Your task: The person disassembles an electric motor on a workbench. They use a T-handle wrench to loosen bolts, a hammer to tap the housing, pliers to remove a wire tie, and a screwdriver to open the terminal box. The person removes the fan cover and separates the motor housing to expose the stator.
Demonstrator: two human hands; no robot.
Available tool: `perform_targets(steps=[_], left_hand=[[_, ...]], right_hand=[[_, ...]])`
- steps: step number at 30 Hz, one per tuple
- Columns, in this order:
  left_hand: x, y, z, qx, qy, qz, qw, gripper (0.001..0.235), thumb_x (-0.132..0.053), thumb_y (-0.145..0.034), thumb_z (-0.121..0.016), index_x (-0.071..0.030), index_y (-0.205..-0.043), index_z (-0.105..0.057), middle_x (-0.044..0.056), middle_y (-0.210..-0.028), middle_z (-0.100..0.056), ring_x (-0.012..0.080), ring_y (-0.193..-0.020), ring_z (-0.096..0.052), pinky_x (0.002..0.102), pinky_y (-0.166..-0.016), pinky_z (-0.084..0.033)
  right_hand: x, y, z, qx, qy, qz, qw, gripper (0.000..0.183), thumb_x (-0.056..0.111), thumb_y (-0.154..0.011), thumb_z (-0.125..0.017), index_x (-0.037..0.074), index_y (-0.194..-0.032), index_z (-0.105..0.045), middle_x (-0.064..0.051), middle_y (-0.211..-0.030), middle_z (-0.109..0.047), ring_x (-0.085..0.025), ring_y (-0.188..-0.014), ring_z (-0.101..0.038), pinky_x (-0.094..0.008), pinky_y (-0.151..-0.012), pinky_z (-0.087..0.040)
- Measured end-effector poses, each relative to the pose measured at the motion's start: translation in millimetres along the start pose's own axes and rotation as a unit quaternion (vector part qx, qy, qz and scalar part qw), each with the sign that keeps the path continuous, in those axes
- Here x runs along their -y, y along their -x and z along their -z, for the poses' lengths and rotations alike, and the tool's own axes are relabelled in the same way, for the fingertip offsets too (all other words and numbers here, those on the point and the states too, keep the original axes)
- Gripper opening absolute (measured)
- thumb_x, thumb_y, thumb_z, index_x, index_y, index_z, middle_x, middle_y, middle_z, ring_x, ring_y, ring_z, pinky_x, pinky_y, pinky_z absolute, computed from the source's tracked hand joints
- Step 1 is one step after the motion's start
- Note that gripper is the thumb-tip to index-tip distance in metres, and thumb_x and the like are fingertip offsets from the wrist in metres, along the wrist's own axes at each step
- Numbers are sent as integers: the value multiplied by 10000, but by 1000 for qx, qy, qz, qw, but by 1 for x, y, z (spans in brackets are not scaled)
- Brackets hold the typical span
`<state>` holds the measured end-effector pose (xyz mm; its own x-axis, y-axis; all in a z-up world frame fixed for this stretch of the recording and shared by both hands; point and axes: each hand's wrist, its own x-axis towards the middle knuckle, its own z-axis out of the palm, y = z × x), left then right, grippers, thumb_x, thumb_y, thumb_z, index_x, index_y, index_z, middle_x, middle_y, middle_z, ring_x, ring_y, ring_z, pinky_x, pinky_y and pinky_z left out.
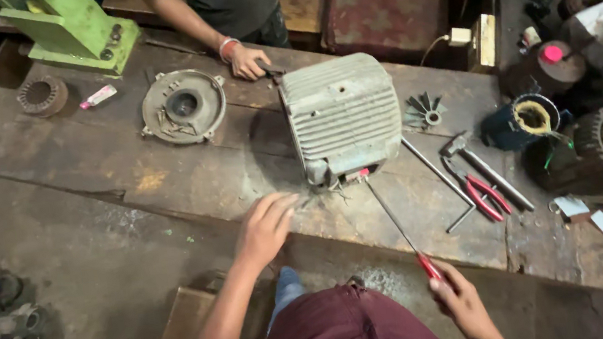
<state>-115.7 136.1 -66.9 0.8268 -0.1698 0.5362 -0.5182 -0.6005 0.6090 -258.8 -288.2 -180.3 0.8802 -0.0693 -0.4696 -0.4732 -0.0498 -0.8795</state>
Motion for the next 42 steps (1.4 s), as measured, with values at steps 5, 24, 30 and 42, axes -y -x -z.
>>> perform_targets(steps=[5, 24, 30, 42], left_hand=[[30, 45, 12, -82, 7, 148, 986, 224, -116, -942, -666, -43, -1151, -700, 152, -1133, -692, 337, -1050, -680, 407, -908, -545], [-10, 5, -18, -99, 72, 126, 984, 206, -84, -968, -639, -63, -1159, -712, 123, -1113, -716, 293, -1007, -710, 383, -872, -565], [-13, 11, -13, -83, 84, 195, 974, 199, -90, -941, -643, -68, -1124, -720, 120, -1101, -716, 292, -979, -709, 364, -770, -590], [-38, -25, -24, -70, 80, 42, 993, 198, -76, -976, -653, -77, -1166, -709, 126, -1126, -707, 320, -1069, -697, 389, -917, -554]], right_hand=[[-27, -19, 32, -189, 118, 196, 955, 433, 198, -970, -731, 39, -1364, -645, -123, -1091, -686, -205, -890, -589, -337, -755, -466], [114, -128, -31, -268, 277, 369, 846, 377, 182, -968, -713, 63, -1317, -636, -147, -1158, -666, -294, -1080, -627, -388, -845, -509], [93, -104, -27, -197, 83, 299, 930, 339, 168, -995, -668, 33, -1304, -624, -68, -1215, -690, -138, -1060, -646, -289, -887, -517], [215, -120, -43, -127, 29, 379, 916, 441, 224, -1084, -577, 19, -1458, -466, -103, -1362, -597, -162, -1232, -575, -309, -1032, -481]])
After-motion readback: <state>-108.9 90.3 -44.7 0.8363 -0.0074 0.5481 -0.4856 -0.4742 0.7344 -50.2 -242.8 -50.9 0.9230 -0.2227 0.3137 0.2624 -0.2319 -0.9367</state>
